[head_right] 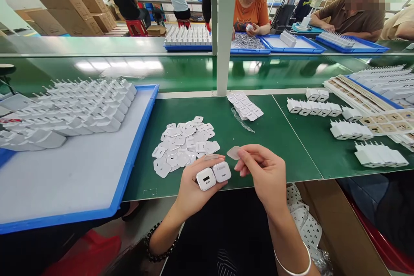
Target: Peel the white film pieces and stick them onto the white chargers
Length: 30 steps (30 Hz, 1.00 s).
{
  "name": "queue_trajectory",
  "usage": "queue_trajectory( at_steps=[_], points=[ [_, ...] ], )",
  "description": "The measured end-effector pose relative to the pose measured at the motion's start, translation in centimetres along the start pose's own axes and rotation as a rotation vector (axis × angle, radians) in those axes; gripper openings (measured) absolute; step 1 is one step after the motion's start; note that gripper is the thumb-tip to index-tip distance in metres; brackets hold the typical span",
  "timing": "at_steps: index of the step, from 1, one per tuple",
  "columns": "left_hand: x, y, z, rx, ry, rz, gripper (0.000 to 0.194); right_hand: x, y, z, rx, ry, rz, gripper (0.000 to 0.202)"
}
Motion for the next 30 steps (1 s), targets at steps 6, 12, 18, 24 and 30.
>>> queue_trajectory(
  at_steps=[6,12,18,24,30],
  points=[
    [-0.4,0.3,-0.1,0.061,-0.027,-0.081,0.036,1.6,3.7,-0.9,0.188,-0.269,0.145,0.016],
    [-0.6,0.8,-0.3,0.138,-0.110,-0.120,0.041,4.4,5.7,-2.8,0.337,-0.327,0.177,0.017],
    [-0.3,1.4,-0.8,0.231,-0.184,-0.110,0.040,5.8,6.1,-3.5,0.408,-0.439,0.249,0.026],
    [-0.1,1.6,-1.0,0.283,-0.221,-0.113,0.041,6.2,5.8,-3.7,0.430,-0.429,0.286,0.031],
    [0.0,1.7,-0.9,0.300,-0.234,-0.101,0.040,5.9,5.7,-4.2,0.443,-0.367,0.298,0.031]
  ],
)
Point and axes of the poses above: each hand's wrist, its own y-axis away from the middle knuckle, its own x-axis out of the palm, z = x × y, the point moved 8 cm from there along -y, towards the middle knuckle, and after that the axes turned 9 degrees about y, right-handed, at the moved point
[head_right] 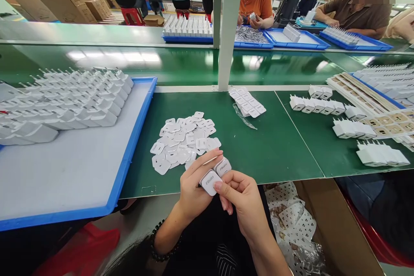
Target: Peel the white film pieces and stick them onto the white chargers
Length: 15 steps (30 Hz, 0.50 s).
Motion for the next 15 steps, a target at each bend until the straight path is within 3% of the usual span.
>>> queue_trajectory(
  at_steps=[15],
  points=[
    [0.35,0.01,-0.10,0.023,-0.028,0.023,0.039,-0.15,0.09,0.07,0.021,0.024,-0.015,0.034]
  ],
)
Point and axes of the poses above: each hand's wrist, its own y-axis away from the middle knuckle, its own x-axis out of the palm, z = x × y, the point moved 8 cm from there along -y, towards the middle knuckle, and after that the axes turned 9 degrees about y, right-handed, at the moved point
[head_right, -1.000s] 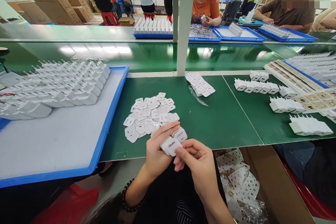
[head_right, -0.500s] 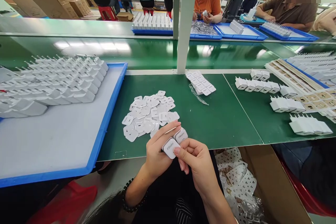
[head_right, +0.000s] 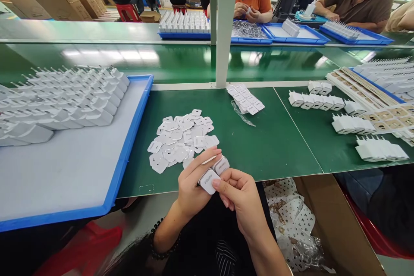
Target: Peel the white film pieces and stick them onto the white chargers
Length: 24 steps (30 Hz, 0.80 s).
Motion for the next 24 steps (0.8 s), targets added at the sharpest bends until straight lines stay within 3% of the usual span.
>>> queue_trajectory(
  at_steps=[24],
  points=[
    [-0.1,-0.1,0.6,-0.120,-0.003,-0.003,0.036,0.1,0.8,1.5,-0.175,0.299,-0.176,0.037]
  ],
)
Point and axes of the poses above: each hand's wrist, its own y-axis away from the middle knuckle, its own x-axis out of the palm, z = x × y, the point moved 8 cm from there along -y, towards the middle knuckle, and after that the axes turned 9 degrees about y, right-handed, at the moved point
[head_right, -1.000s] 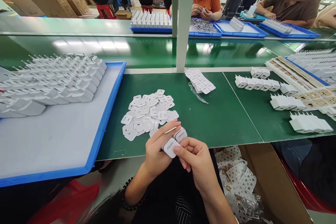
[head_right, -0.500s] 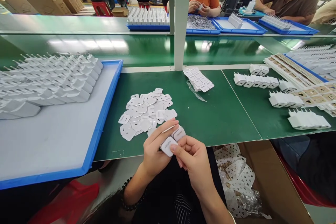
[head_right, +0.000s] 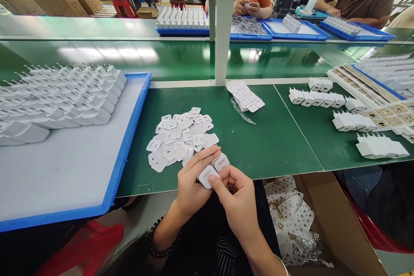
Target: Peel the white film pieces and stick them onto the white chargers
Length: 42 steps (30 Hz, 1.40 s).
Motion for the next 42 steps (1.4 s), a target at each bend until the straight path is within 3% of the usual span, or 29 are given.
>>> queue_trajectory(
  at_steps=[6,10,11,14,16,18,27,37,42],
  points=[
    [-0.6,-0.3,0.1,-0.068,0.071,-0.040,0.039,-0.1,0.1,-0.4,-0.010,0.081,-0.110,0.045],
    [-0.9,-0.4,0.6,-0.133,0.168,-0.060,0.038,-0.7,0.7,-0.1,-0.128,0.043,-0.349,0.031],
    [-0.9,-0.4,0.8,-0.151,0.189,-0.067,0.038,-0.6,0.8,0.1,-0.168,0.002,-0.382,0.036],
    [-1.1,-0.6,0.8,-0.171,0.226,-0.072,0.039,1.3,0.3,0.3,-0.222,-0.080,-0.237,0.064],
    [-1.2,-0.7,0.6,-0.166,0.230,-0.072,0.039,2.6,-0.1,0.3,-0.222,-0.080,-0.117,0.072],
    [-1.4,-0.7,0.5,-0.164,0.223,-0.077,0.038,3.1,-0.2,0.4,-0.229,-0.090,-0.086,0.075],
    [-1.8,-0.4,0.5,-0.149,0.242,-0.131,0.040,3.0,0.1,0.6,-0.174,-0.265,-0.036,0.059],
    [-1.5,-0.8,0.5,-0.168,0.308,-0.087,0.039,1.6,-0.2,0.6,-0.248,-0.215,-0.219,0.036],
    [-1.2,-1.0,0.4,-0.173,0.329,-0.045,0.038,2.1,0.1,-0.2,-0.262,-0.240,-0.079,0.042]
  ],
)
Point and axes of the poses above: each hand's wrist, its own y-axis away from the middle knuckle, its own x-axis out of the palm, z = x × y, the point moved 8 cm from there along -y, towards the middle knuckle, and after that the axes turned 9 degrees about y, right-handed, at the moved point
